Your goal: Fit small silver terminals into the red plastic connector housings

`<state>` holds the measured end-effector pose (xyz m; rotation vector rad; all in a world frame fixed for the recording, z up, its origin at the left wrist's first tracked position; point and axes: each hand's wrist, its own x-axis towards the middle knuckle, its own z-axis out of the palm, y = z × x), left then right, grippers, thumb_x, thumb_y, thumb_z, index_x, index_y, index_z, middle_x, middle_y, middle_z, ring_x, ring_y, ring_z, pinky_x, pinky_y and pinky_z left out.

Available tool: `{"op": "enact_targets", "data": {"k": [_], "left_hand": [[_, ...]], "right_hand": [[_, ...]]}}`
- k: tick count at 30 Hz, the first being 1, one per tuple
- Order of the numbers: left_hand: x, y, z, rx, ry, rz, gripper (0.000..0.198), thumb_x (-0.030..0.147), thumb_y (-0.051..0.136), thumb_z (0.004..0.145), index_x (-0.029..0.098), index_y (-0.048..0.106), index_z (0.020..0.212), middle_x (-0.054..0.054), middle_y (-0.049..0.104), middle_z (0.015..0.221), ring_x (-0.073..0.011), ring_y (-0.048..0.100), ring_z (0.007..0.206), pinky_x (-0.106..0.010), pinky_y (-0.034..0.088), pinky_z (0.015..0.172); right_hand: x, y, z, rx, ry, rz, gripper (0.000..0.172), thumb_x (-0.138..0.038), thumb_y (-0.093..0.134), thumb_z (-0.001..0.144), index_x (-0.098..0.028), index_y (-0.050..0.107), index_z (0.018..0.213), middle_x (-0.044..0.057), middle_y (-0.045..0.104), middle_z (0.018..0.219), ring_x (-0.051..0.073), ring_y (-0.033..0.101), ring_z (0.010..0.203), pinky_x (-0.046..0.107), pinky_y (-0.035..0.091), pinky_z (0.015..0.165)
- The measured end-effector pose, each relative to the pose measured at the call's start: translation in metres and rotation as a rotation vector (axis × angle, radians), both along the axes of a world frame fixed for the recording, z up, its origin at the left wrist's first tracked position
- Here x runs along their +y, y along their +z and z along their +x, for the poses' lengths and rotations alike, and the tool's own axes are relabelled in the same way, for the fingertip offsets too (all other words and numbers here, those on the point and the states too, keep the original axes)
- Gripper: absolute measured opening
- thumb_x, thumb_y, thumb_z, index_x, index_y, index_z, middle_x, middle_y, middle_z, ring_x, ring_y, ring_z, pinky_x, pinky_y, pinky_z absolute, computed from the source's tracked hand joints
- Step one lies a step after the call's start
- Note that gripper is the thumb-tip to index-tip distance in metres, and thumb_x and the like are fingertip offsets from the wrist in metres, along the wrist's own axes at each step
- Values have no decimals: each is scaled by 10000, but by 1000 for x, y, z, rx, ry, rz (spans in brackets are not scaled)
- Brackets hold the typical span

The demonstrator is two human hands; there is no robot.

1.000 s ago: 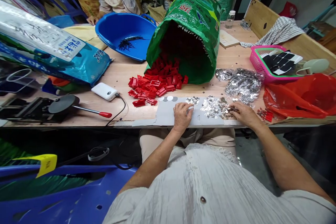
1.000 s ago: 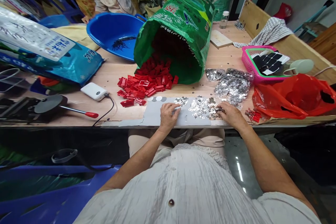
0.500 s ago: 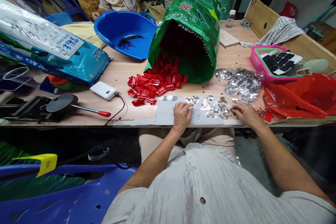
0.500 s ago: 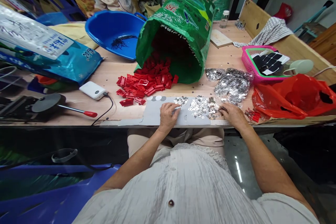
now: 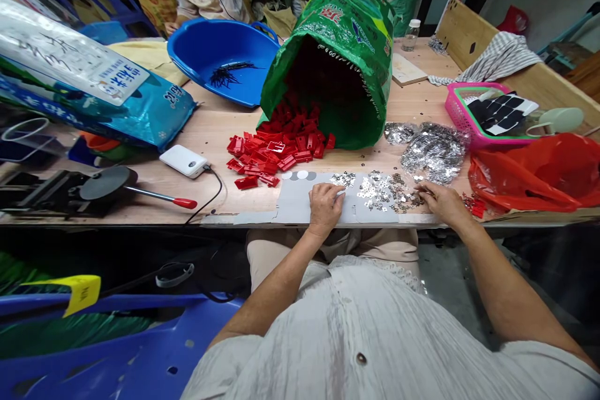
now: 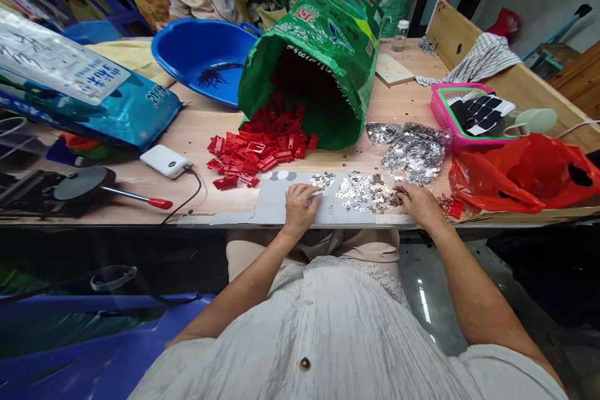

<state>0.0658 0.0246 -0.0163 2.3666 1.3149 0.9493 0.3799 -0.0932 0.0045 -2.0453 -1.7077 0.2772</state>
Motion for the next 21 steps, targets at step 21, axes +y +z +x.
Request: {"op": "enact_targets", "data": {"k": [21], "left_hand": [[0,0,0,16,-13,-3,171,275,599,881,253,710,1010,-69,681,1002,-253,535,1036,-391,386,886]], "right_hand": [[-17,-6,-10,-198,34,69,177,-361,551,907,-241,681,909,56,716,959,230,663,857,329,484,704]]}}
